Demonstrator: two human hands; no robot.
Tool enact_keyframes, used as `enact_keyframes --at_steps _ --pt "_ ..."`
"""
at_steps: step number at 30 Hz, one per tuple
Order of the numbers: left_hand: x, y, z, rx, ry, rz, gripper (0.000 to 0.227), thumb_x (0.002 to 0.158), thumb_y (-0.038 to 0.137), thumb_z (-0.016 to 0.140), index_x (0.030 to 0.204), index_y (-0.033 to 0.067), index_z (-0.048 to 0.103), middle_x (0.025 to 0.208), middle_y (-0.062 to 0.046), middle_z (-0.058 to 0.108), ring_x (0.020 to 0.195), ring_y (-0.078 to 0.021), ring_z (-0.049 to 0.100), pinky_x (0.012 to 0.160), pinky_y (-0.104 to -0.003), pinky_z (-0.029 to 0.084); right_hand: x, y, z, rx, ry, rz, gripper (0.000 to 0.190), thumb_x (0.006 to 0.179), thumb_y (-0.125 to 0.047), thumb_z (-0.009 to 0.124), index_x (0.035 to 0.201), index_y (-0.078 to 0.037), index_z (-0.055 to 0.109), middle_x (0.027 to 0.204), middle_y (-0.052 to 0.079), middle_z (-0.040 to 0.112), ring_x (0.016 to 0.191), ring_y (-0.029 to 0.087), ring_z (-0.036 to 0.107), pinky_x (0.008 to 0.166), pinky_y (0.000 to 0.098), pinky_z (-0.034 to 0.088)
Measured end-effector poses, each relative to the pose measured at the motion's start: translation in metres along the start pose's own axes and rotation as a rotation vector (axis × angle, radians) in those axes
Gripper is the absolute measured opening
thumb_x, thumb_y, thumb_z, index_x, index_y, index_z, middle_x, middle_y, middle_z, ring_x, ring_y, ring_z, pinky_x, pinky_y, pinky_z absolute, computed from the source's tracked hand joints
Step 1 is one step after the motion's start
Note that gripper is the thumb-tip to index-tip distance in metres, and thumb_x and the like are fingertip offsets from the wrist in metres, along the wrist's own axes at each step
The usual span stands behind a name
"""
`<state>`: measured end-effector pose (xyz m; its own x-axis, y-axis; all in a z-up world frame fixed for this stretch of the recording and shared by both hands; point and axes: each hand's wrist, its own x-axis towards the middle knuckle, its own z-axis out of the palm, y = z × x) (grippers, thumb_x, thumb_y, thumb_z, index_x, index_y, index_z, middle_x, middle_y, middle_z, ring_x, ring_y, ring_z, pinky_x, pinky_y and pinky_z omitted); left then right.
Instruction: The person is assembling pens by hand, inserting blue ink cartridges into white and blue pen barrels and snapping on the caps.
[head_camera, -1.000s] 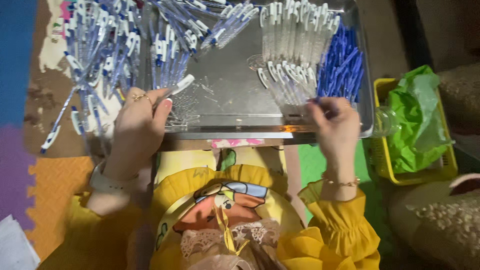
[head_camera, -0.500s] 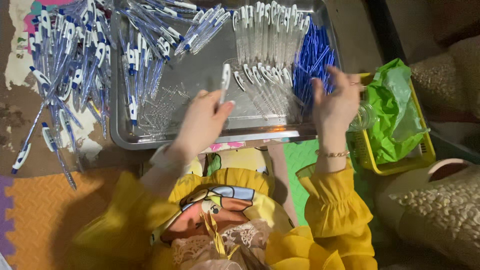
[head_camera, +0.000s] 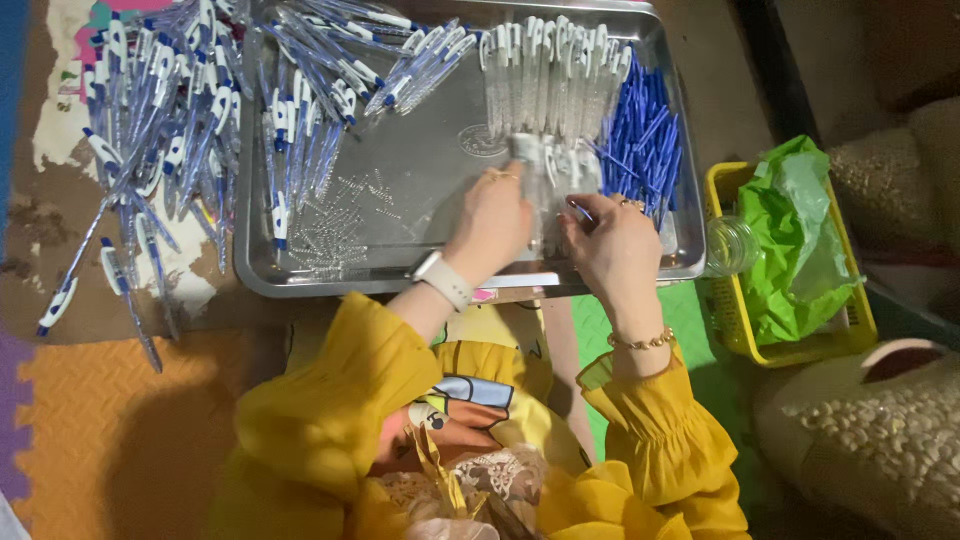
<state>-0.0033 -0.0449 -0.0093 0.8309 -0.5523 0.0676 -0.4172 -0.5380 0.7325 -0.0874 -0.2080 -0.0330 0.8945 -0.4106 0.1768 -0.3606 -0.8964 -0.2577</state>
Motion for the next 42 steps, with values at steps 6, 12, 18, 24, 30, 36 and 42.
enact_keyframes --at_steps 6,12,18,24,30,36,42 --pt "0.014 -0.035 0.029 -0.031 -0.005 0.030 0.054 0.092 0.011 0.069 0.144 -0.0010 0.061 0.121 -0.024 0.065 0.112 -0.0479 0.072 0.090 -0.054 0.063 -0.005 -0.006 -0.009 0.023 0.041 -0.009 0.031 0.094 -0.037 0.076 0.120 -0.021 0.082 0.089 0.019 0.072 0.084 0.048 0.073 0.076 0.0606 0.058" --pt "0.026 -0.064 -0.048 0.262 0.305 0.165 0.028 0.089 0.007 0.077 0.117 0.0046 0.076 0.102 -0.019 0.061 0.096 -0.0447 0.072 0.078 -0.049 0.063 -0.013 0.000 -0.015 0.160 0.204 -0.090 0.030 0.100 -0.037 0.077 0.123 -0.018 0.081 0.089 0.020 0.066 0.086 0.050 0.070 0.073 0.0579 0.056" --pt "0.093 -0.129 -0.079 0.625 0.339 0.181 0.030 0.099 -0.006 0.053 0.124 -0.0005 0.070 0.118 -0.021 0.060 0.101 -0.0394 0.058 0.075 -0.049 0.058 -0.023 -0.037 -0.034 0.365 0.119 -0.087 0.085 0.109 -0.064 0.018 0.133 -0.004 0.074 0.077 0.007 0.062 0.084 0.023 0.053 0.064 0.0385 0.041" --pt "0.089 -0.110 -0.091 -0.066 0.245 -0.288 0.038 0.109 0.029 0.039 0.124 0.0026 0.061 0.114 -0.016 0.067 0.100 -0.0348 0.064 0.083 -0.048 0.049 -0.028 -0.066 -0.016 0.255 -0.119 -0.134 0.032 0.106 -0.024 0.061 0.137 -0.019 0.071 0.104 0.007 0.061 0.072 0.015 0.054 0.051 0.0245 0.050" --pt "0.052 -0.113 -0.116 0.370 0.148 -0.060 0.051 0.096 -0.009 0.064 0.146 -0.0051 0.060 0.119 -0.023 0.059 0.087 -0.0379 0.069 0.077 -0.045 0.062 -0.016 -0.087 -0.002 -0.080 -0.180 -0.210 0.039 0.111 -0.038 0.051 0.137 -0.021 0.074 0.091 0.009 0.066 0.064 0.022 0.062 0.040 0.0319 0.051" --pt "-0.025 -0.073 -0.141 -0.139 0.110 -0.169 0.032 0.104 0.006 0.062 0.134 0.0019 0.072 0.104 -0.017 0.065 0.079 -0.0229 0.066 0.074 -0.041 0.056 -0.012 -0.075 -0.007 0.148 -0.109 -0.138 0.036 0.107 -0.037 0.055 0.133 -0.026 0.077 0.091 0.018 0.064 0.086 0.046 0.071 0.074 0.0588 0.059" --pt "-0.089 -0.055 -0.128 -0.314 -0.056 -0.257 0.035 0.101 0.025 0.067 0.134 0.0177 0.075 0.107 -0.009 0.076 0.096 -0.0238 0.071 0.086 -0.041 0.054 -0.031 -0.127 -0.029 0.899 0.011 -0.264 0.027 0.102 -0.014 0.070 0.128 -0.017 0.080 0.083 0.008 0.064 0.077 0.016 0.060 0.074 0.0291 0.052"
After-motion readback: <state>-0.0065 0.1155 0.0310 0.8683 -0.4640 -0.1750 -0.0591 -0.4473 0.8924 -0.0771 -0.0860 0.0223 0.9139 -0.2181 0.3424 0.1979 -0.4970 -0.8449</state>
